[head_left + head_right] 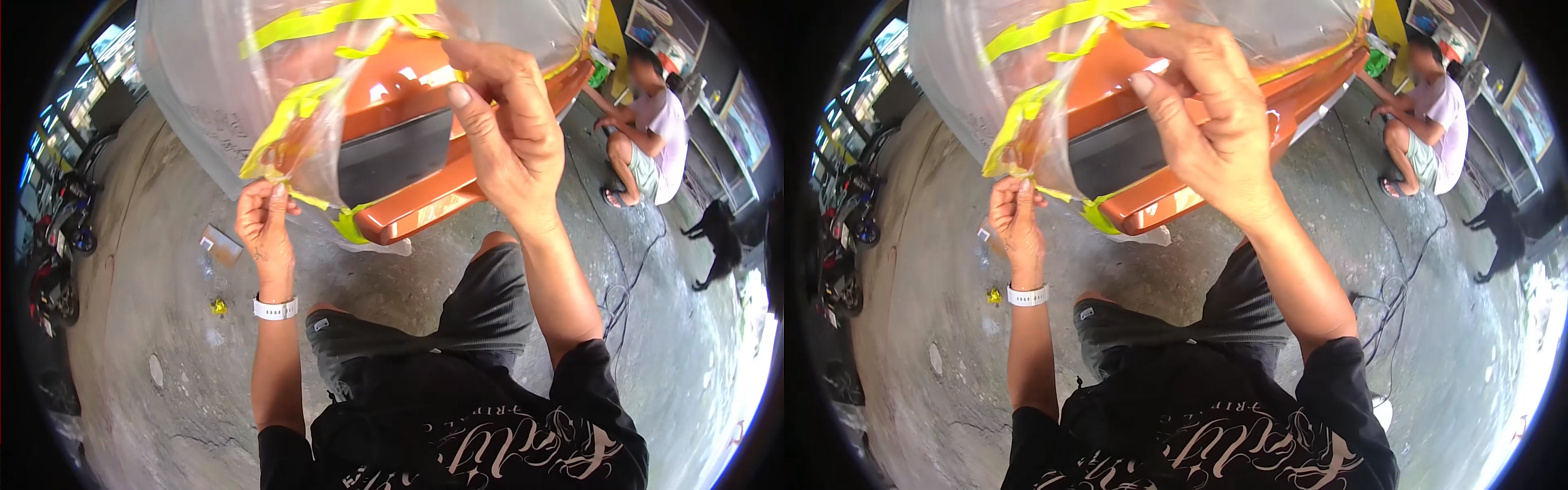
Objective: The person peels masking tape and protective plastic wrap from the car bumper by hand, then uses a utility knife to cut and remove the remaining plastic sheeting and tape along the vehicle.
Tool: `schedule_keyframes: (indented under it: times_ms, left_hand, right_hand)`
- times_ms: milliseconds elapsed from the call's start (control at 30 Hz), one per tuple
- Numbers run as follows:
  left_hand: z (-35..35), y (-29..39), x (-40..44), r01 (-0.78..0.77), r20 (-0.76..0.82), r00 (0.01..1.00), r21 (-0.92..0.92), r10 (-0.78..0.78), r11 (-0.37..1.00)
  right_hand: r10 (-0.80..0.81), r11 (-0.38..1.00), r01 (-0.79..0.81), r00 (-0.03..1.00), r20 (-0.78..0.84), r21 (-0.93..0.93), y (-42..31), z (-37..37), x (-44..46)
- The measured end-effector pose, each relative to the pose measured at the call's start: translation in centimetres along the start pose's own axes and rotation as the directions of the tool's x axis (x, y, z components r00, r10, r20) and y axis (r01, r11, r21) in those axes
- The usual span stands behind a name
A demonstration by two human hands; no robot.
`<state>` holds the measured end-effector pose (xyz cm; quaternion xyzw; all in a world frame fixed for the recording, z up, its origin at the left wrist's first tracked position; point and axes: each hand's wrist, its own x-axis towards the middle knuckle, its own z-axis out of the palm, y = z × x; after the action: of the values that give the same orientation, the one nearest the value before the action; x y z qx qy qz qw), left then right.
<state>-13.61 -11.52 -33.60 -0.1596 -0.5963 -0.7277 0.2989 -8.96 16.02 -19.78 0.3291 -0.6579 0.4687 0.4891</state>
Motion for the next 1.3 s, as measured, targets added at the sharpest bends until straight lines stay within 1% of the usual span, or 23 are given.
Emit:
schedule_keyframes:
  times_ms: [67, 100, 133, 200, 233, 267, 300, 333, 367, 400, 433, 467, 500, 567, 600, 667, 700, 800, 933, 1033, 1100, 1233, 1300]
  left_hand:
    - [0.2, 0.1, -0.2, -0.044, -0.05, 0.998, -0.072, 0.041, 0.996]
    - [0.3, 0.1, -0.6, -0.043, -0.043, 0.998, -0.067, 0.04, 0.997]
    - [0.4, 0.2, -1.1, -0.067, -0.096, 0.994, -0.1, 0.057, 0.993]
    - [0.4, 0.5, -2.6, -0.113, -0.205, 0.975, -0.156, 0.08, 0.981]
    - [0.5, 0.8, -3.3, -0.162, -0.247, 0.962, -0.169, 0.117, 0.972]
    - [0.4, 0.8, -4.1, -0.157, -0.242, 0.963, -0.161, 0.115, 0.974]
    - [0.5, 1.1, -4.9, -0.26, -0.195, 0.949, -0.025, 0.25, 0.965]
    - [0.6, 1.4, -5.4, -0.364, -0.128, 0.918, 0.104, 0.376, 0.925]
    - [1.3, 1.5, -6.5, -0.421, -0.041, 0.892, 0.291, 0.451, 0.859]
    - [2.7, 2.7, -6.5, -0.418, -0.036, 0.894, 0.299, 0.447, 0.858]
    - [4.1, 3.8, -6.2, -0.509, 0.198, 0.859, 0.439, 0.472, 0.74]
    - [5.1, 4.2, -6.0, -0.607, 0.424, 0.795, 0.532, 0.435, 0.59]
    - [5.7, 3.9, -5.9, -0.603, 0.424, 0.798, 0.54, 0.428, 0.588]
    - [6.9, 3.2, -5.4, -0.479, 0.371, 0.878, 0.655, 0.303, 0.584]
    - [7.3, 3.1, -5.1, -0.481, 0.376, 0.877, 0.656, 0.3, 0.582]
    - [7.7, 3.1, -4.7, -0.431, 0.331, 0.902, 0.683, 0.276, 0.59]
    - [7.6, 3.3, -4.6, -0.391, 0.319, 0.92, 0.689, 0.228, 0.611]
    - [7.6, 3.5, -4.1, -0.439, 0.364, 0.897, 0.659, 0.252, 0.611]
    - [7.6, 3.6, -3.8, -0.463, 0.398, 0.883, 0.657, 0.248, 0.595]
    - [7.5, 3.6, -3.7, -0.48, 0.418, 0.874, 0.661, 0.247, 0.577]
    - [7.4, 3.5, -3.7, -0.548, 0.474, 0.831, 0.607, 0.291, 0.575]
    - [6.8, 3.5, -3.8, -0.505, 0.453, 0.855, 0.612, 0.254, 0.608]
    - [5.9, 3.4, -3.4, -0.551, 0.498, 0.827, 0.623, 0.262, 0.555]
  right_hand:
    - [0.056, 0.975, -0.049, 0.998, 0.026, -0.216, 0.0, -2.0, -1.4]
    - [0.06, 0.97, -0.044, 0.996, 0.058, -0.238, 0.6, -2.4, -2.8]
    - [0.067, 0.965, -0.041, 0.994, 0.091, -0.258, 1.2, -2.5, -4.3]
    - [0.231, 0.959, -0.209, 0.968, 0.1, -0.191, 1.3, -1.7, -7.8]
    - [0.238, 0.959, -0.212, 0.963, 0.129, -0.189, 1.7, -1.4, -9.4]
    - [0.244, 0.959, -0.214, 0.957, 0.158, -0.187, 1.9, -1.0, -10.7]
    - [0.264, 0.956, -0.237, 0.952, 0.153, -0.175, 1.8, -0.5, -11.6]
    - [0.282, 0.952, -0.258, 0.948, 0.148, -0.162, 1.5, -0.3, -12.4]
    - [0.285, 0.951, -0.255, 0.943, 0.174, -0.177, 1.3, -0.3, -12.9]
    - [0.292, 0.95, -0.263, 0.941, 0.173, -0.171, 1.1, -0.2, -13.3]
    - [0.303, 0.95, -0.283, 0.936, 0.181, -0.13, 0.8, -0.1, -13.8]
    - [0.315, 0.949, -0.303, 0.93, 0.19, -0.088, 0.6, -0.1, -14.3]
    - [0.313, 0.95, -0.305, 0.925, 0.216, -0.069, 0.4, -0.3, -14.9]
    - [0.329, 0.944, -0.327, 0.921, 0.208, -0.047, -0.1, -0.8, -16.0]
    - [0.345, 0.938, -0.347, 0.917, 0.198, -0.029, -0.3, -1.1, -16.6]
    - [0.381, 0.922, -0.386, 0.907, 0.179, -0.005, -0.4, -1.8, -18.1]
    - [0.416, 0.907, -0.422, 0.889, 0.191, -0.009, -0.4, -2.4, -18.8]
    - [0.465, 0.88, -0.474, 0.865, 0.189, 0.002, -0.3, -3.6, -20.3]
    - [0.49, 0.864, -0.503, 0.846, 0.212, 0.014, 0.0, -4.8, -21.6]
    - [0.551, 0.823, -0.568, 0.81, 0.201, 0.031, -0.1, -5.1, -22.2]
    - [0.556, 0.823, -0.569, 0.806, 0.203, 0.006, 0.0, -5.3, -22.7]
    - [0.579, 0.803, -0.596, 0.787, 0.214, 0.018, -0.1, -5.7, -23.8]
    - [0.592, 0.794, -0.608, 0.776, 0.218, 0.006, -0.2, -5.9, -24.4]
